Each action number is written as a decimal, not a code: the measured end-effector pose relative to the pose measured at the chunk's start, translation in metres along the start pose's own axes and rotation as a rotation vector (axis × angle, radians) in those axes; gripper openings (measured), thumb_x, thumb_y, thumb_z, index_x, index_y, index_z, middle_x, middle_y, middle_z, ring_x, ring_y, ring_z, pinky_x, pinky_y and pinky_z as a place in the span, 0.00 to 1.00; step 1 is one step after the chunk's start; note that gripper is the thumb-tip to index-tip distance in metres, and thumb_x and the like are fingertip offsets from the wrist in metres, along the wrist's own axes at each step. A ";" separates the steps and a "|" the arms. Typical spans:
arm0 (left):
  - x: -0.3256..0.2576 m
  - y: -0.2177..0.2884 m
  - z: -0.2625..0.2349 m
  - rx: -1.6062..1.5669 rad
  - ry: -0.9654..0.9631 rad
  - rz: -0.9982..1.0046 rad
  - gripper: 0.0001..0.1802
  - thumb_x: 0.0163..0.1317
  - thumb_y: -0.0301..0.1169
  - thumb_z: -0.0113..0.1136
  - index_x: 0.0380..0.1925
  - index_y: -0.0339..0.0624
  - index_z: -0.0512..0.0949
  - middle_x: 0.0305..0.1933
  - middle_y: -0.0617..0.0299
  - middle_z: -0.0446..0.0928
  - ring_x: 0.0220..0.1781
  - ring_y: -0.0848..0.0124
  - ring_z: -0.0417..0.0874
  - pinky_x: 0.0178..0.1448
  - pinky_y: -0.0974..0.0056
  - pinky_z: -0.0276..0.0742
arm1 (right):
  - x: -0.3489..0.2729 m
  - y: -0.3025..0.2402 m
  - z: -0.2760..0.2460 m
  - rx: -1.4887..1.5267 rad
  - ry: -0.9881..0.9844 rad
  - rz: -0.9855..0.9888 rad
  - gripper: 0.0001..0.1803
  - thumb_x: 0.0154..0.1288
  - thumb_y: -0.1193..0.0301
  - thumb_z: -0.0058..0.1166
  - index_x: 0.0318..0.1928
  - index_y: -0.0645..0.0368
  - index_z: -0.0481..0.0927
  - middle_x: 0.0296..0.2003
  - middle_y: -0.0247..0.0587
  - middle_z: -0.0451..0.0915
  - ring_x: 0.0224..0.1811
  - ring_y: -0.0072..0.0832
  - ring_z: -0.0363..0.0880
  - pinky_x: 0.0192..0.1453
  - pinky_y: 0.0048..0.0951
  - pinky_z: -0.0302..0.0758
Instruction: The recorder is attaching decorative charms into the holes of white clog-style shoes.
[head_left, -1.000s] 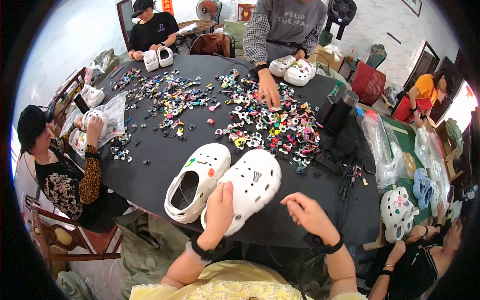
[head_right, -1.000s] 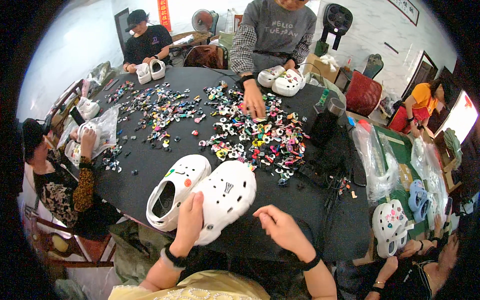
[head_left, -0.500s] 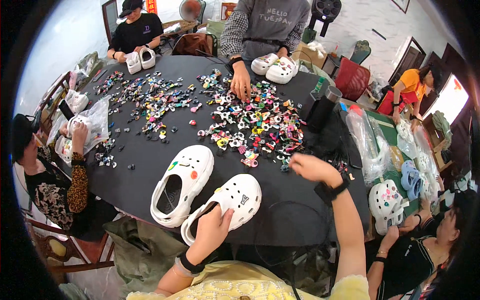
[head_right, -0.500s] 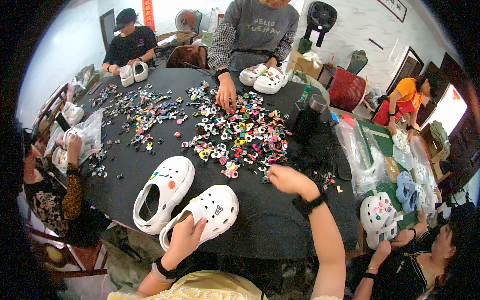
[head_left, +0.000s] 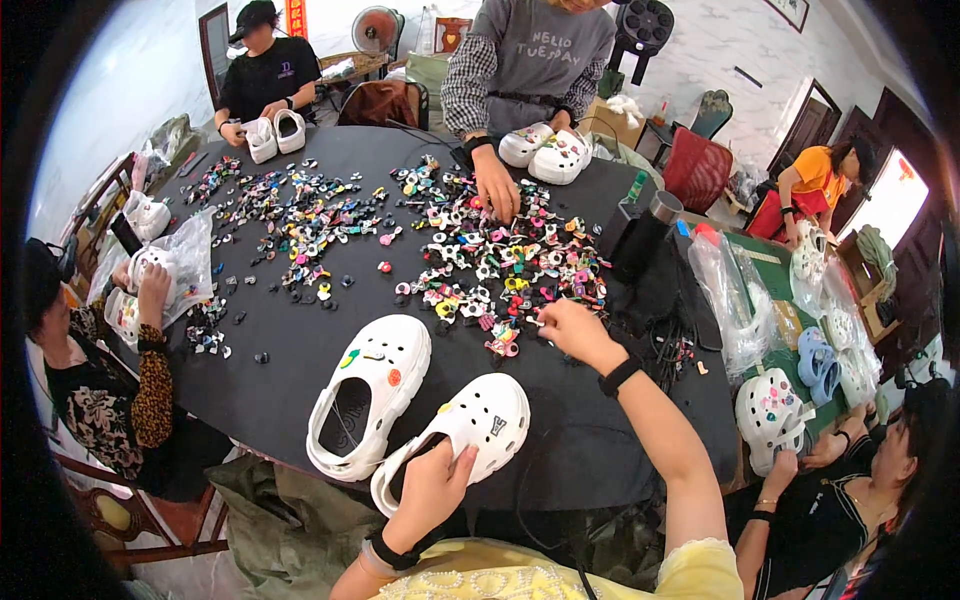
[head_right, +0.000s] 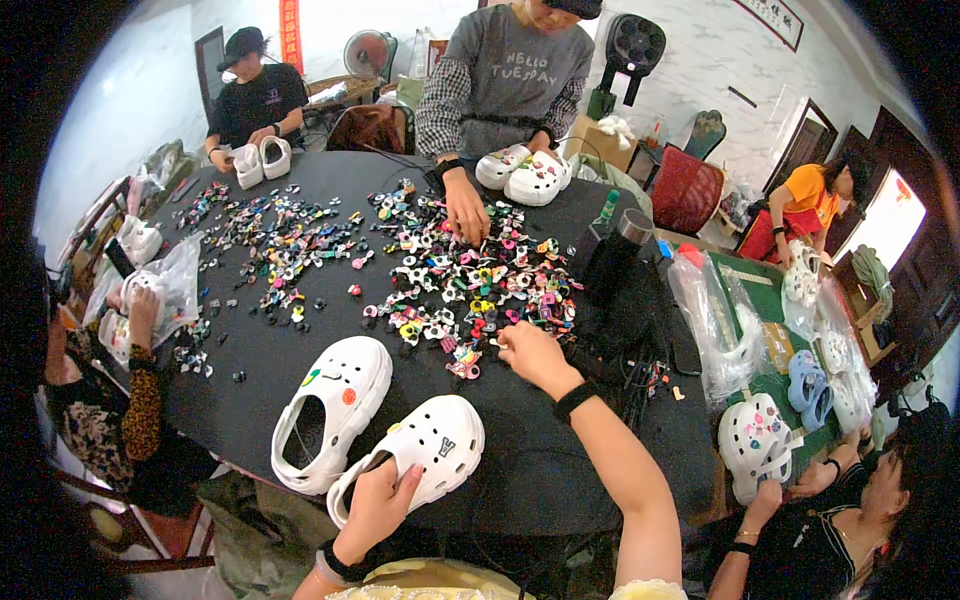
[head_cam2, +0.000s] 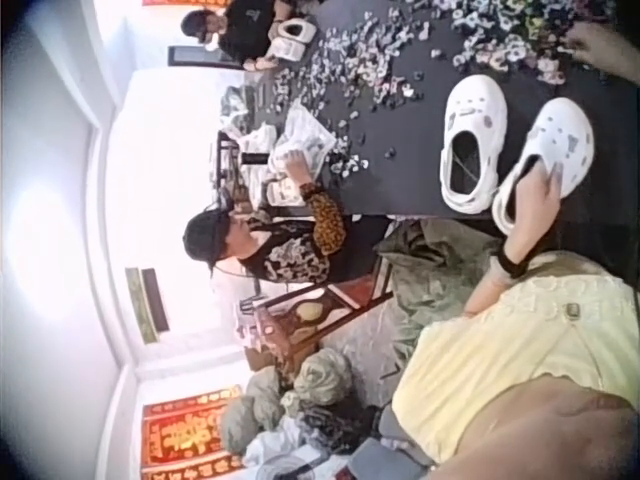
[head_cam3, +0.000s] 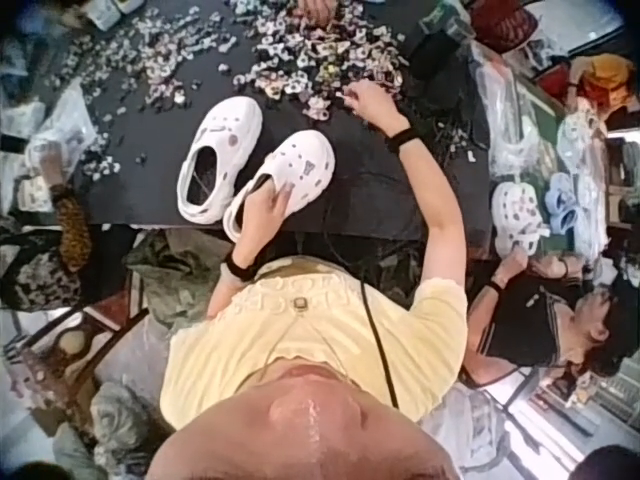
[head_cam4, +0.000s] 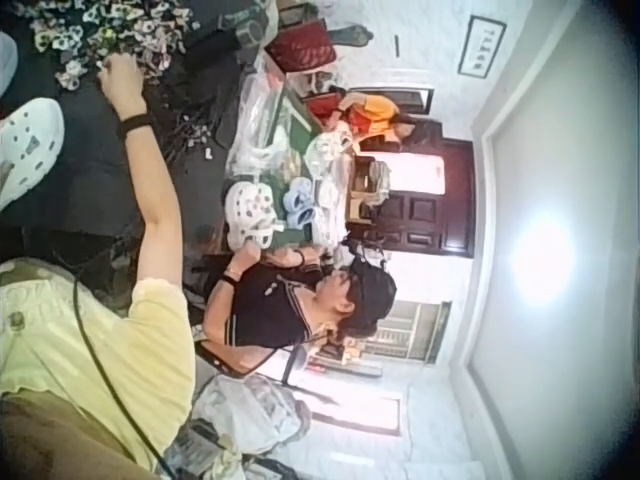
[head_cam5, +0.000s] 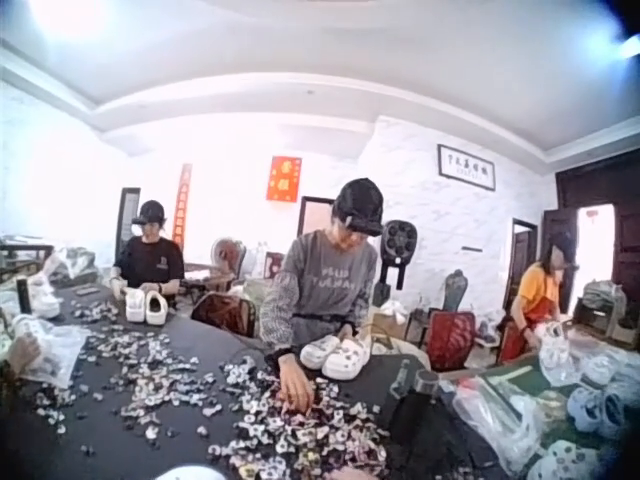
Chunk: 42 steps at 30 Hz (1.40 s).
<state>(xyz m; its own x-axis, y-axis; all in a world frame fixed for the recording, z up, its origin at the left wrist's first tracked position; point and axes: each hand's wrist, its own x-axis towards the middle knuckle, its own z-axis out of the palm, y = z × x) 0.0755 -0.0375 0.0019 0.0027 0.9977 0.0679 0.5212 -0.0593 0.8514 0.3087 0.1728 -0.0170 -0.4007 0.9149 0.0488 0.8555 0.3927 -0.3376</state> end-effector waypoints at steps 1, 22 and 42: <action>0.001 0.000 0.000 0.006 -0.001 0.009 0.15 0.59 0.35 0.55 0.23 0.33 0.70 0.12 0.51 0.66 0.13 0.57 0.69 0.20 0.61 0.62 | -0.003 0.004 0.009 0.025 0.004 -0.005 0.16 0.49 0.64 0.61 0.37 0.56 0.76 0.35 0.43 0.73 0.42 0.40 0.74 0.45 0.37 0.72; 0.001 -0.007 0.000 -0.011 0.009 0.075 0.15 0.60 0.35 0.54 0.22 0.33 0.69 0.14 0.49 0.67 0.15 0.54 0.69 0.20 0.60 0.62 | 0.005 -0.015 0.035 0.036 0.155 -0.005 0.17 0.51 0.66 0.60 0.40 0.55 0.70 0.36 0.43 0.72 0.39 0.43 0.75 0.40 0.40 0.72; 0.004 -0.016 0.008 -0.063 0.019 0.091 0.13 0.60 0.34 0.54 0.27 0.31 0.72 0.13 0.52 0.67 0.13 0.60 0.68 0.20 0.62 0.62 | -0.082 -0.030 -0.032 1.290 -0.230 0.116 0.28 0.56 0.80 0.49 0.59 0.64 0.61 0.45 0.43 0.72 0.47 0.29 0.74 0.52 0.27 0.70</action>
<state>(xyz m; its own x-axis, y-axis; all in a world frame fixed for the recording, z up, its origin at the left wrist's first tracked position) 0.0737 -0.0324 -0.0159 0.0308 0.9873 0.1560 0.4645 -0.1523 0.8724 0.3264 0.0889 0.0195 -0.5029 0.8498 -0.1579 0.0133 -0.1751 -0.9845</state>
